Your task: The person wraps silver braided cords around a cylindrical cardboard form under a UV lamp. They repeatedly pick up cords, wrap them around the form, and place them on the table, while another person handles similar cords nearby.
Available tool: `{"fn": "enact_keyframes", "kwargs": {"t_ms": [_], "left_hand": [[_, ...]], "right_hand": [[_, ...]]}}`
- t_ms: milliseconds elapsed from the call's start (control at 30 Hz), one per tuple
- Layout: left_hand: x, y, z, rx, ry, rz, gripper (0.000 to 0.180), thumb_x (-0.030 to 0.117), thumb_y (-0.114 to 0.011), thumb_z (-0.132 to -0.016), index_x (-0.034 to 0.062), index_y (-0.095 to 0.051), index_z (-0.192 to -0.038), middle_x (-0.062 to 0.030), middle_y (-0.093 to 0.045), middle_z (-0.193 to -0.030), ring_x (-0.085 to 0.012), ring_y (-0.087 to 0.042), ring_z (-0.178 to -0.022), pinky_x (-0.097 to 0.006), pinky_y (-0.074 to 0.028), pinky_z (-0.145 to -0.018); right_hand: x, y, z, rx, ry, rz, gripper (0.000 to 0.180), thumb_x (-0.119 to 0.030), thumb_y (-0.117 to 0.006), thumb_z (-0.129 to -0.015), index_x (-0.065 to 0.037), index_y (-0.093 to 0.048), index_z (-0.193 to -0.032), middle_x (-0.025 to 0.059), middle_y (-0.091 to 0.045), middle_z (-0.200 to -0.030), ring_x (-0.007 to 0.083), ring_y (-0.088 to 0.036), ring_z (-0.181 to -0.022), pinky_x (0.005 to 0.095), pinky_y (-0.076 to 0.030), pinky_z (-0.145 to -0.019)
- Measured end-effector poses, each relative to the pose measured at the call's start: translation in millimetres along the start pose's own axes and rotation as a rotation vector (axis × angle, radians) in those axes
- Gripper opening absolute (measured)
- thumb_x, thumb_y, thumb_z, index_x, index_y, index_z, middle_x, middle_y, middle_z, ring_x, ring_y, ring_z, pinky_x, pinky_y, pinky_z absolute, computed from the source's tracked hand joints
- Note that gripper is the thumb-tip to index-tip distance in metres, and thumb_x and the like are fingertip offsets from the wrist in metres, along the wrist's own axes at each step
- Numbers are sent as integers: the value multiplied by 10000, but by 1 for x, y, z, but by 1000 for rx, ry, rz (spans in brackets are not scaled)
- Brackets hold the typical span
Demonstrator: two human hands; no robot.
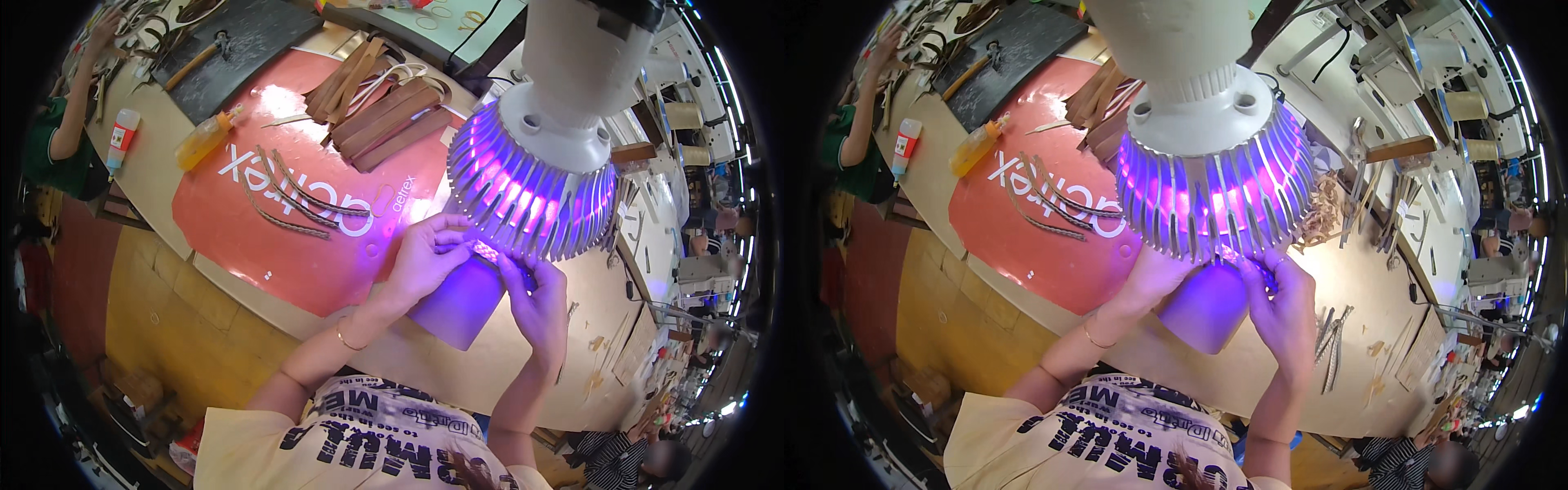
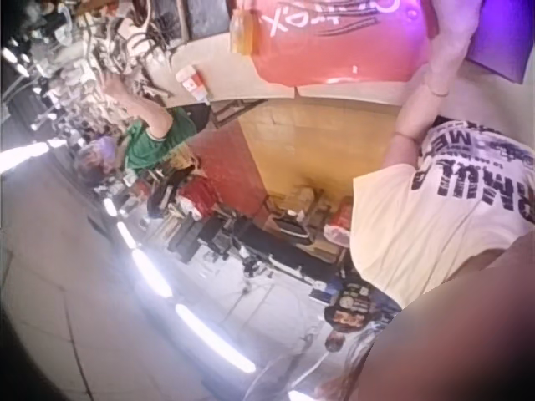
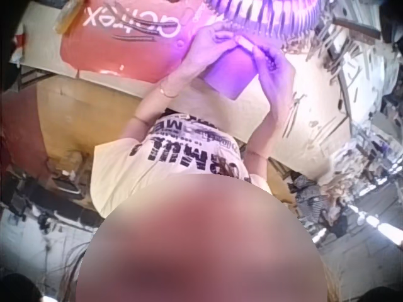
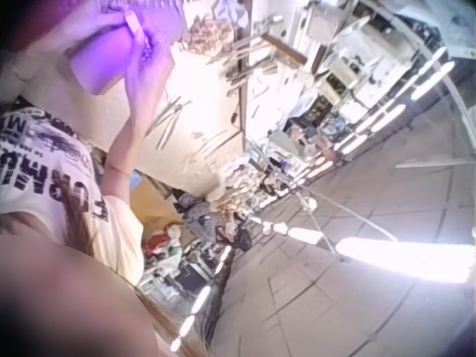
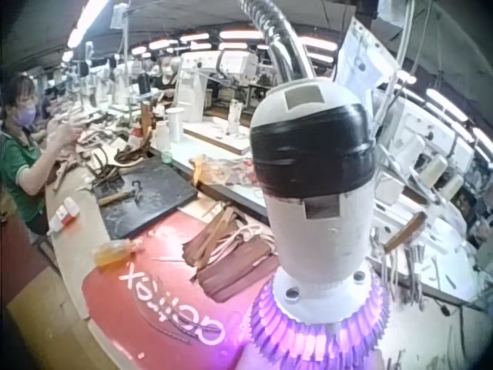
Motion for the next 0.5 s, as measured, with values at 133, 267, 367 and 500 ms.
{"fn": "enact_keyframes", "kwargs": {"t_ms": [133, 267, 367, 500], "left_hand": [[-3, 6, -4, 71, 23, 107, 352, -34, -589, -907, -44, -505, -1248, -127, -693, -1056, -112, -652, -903, -223, -535, -781], [-9, 9, -4, 102, 64, 222, 343, -38, -584, -907, -41, -508, -1242, -133, -680, -1077, -122, -650, -916, -229, -537, -796], [-8, 8, -2, 64, 34, 266, 352, -35, -587, -906, -33, -501, -1247, -121, -679, -1057, -119, -648, -911, -227, -535, -798], [-10, 8, -2, 36, 10, 332, 354, -27, -593, -907, -21, -495, -1247, -102, -677, -1023, -113, -647, -892, -221, -532, -793]], "right_hand": [[-3, -11, -13, 0, 14, 15, 203, -93, -667, -905, 24, -680, -1071, 75, -693, -916, 119, -628, -779, 276, -501, -678], [-7, -12, -15, 70, 80, 124, 194, -84, -664, -893, 18, -676, -1058, 108, -658, -914, 155, -604, -777, 325, -482, -686], [-12, -8, -13, 147, 164, 111, 152, -79, -640, -883, 60, -670, -936, 117, -562, -612, 113, -484, -534, 321, -384, -506], [-15, -9, -15, 163, 182, 62, 158, -74, -637, -876, 61, -679, -947, 113, -557, -545, 97, -476, -475, 310, -369, -465]]}}
Point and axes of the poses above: each hand's wrist, its own z-axis away from the middle knuckle, its own y-axis out of the back of the hand, x = y × z, the point moved 10 cm from there along -z, towards the middle knuckle
